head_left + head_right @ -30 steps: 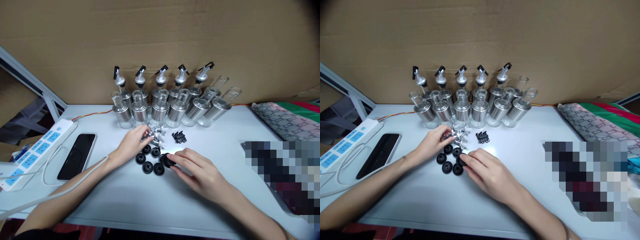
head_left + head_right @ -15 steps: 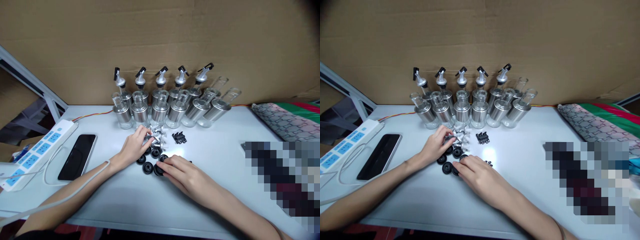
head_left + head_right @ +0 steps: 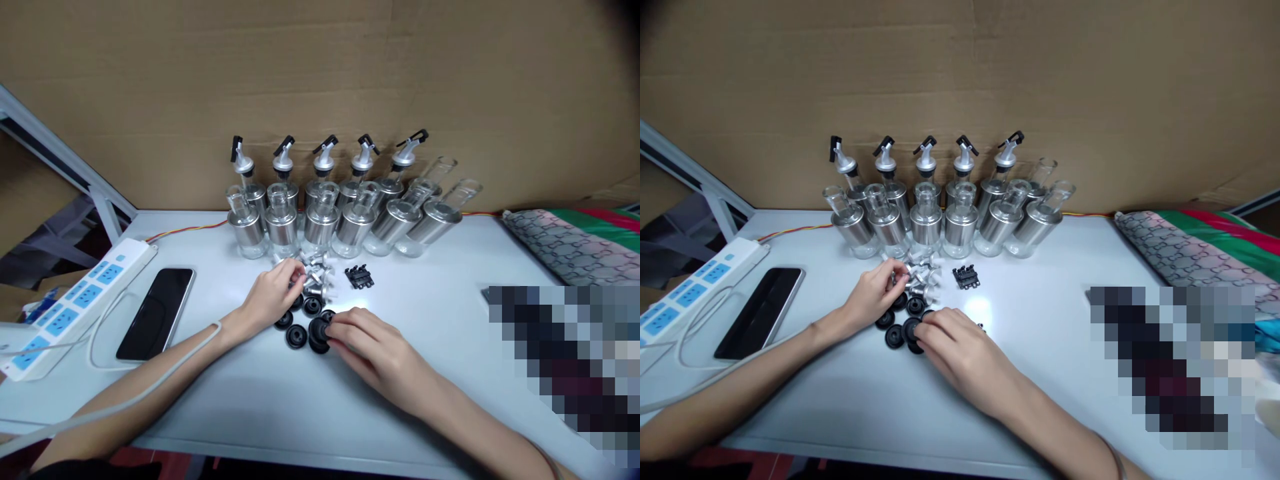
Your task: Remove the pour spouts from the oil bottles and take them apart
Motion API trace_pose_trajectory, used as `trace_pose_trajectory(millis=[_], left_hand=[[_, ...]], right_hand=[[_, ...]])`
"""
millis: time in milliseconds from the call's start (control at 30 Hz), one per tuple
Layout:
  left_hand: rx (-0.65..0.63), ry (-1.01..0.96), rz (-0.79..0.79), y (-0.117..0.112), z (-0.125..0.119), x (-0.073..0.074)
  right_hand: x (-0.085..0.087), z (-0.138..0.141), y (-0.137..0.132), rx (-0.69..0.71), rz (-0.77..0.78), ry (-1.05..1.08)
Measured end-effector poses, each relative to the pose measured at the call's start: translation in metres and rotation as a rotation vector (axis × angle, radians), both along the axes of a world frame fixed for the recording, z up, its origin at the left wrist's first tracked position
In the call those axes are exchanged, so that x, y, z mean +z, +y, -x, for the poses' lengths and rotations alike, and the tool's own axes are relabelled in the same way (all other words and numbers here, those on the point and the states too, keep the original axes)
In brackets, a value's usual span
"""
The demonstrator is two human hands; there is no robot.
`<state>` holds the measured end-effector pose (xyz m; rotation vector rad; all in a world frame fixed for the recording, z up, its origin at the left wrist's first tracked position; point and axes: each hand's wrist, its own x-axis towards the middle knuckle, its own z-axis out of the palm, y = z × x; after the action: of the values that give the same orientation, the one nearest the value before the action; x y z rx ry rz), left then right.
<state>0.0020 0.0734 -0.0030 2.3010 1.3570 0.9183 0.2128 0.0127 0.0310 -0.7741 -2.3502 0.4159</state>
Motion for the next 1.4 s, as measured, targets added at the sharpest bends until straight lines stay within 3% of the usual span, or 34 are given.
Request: trace_pose_trajectory(millis=[167,400,767,1067,1267,1400], left_hand=[[0.005,-0.007,0.011,0.0,-0.001,0.0],[-0.001,0.007,0.032,-0.001,-0.001,-0.002],[0.025,0.012,0.033,-0.002,0.0,0.002],[0.013,-0.001,0.061,-0.002,0.0,0.001],[0.006,-0.03,0.097,-0.002,0.001,-0.002],[0.008,-0.059,0.118,-0.001,0.002,-0.003]], right_hand=[[-0.006,0.005,0.003,-0.147,0.076,0.144],[-0.008,0.008,0.002,-0.06,0.154,-0.034],[0.003,0.006,0.0,0.004,0.099,-0.249],[-0.003,0.009,-0.003,-0.028,0.0,-0.386],[-0.004,0.009,-0.002,-0.049,-0.001,-0.257],[-0.003,0.004,0.001,-0.165,0.007,-0.068]])
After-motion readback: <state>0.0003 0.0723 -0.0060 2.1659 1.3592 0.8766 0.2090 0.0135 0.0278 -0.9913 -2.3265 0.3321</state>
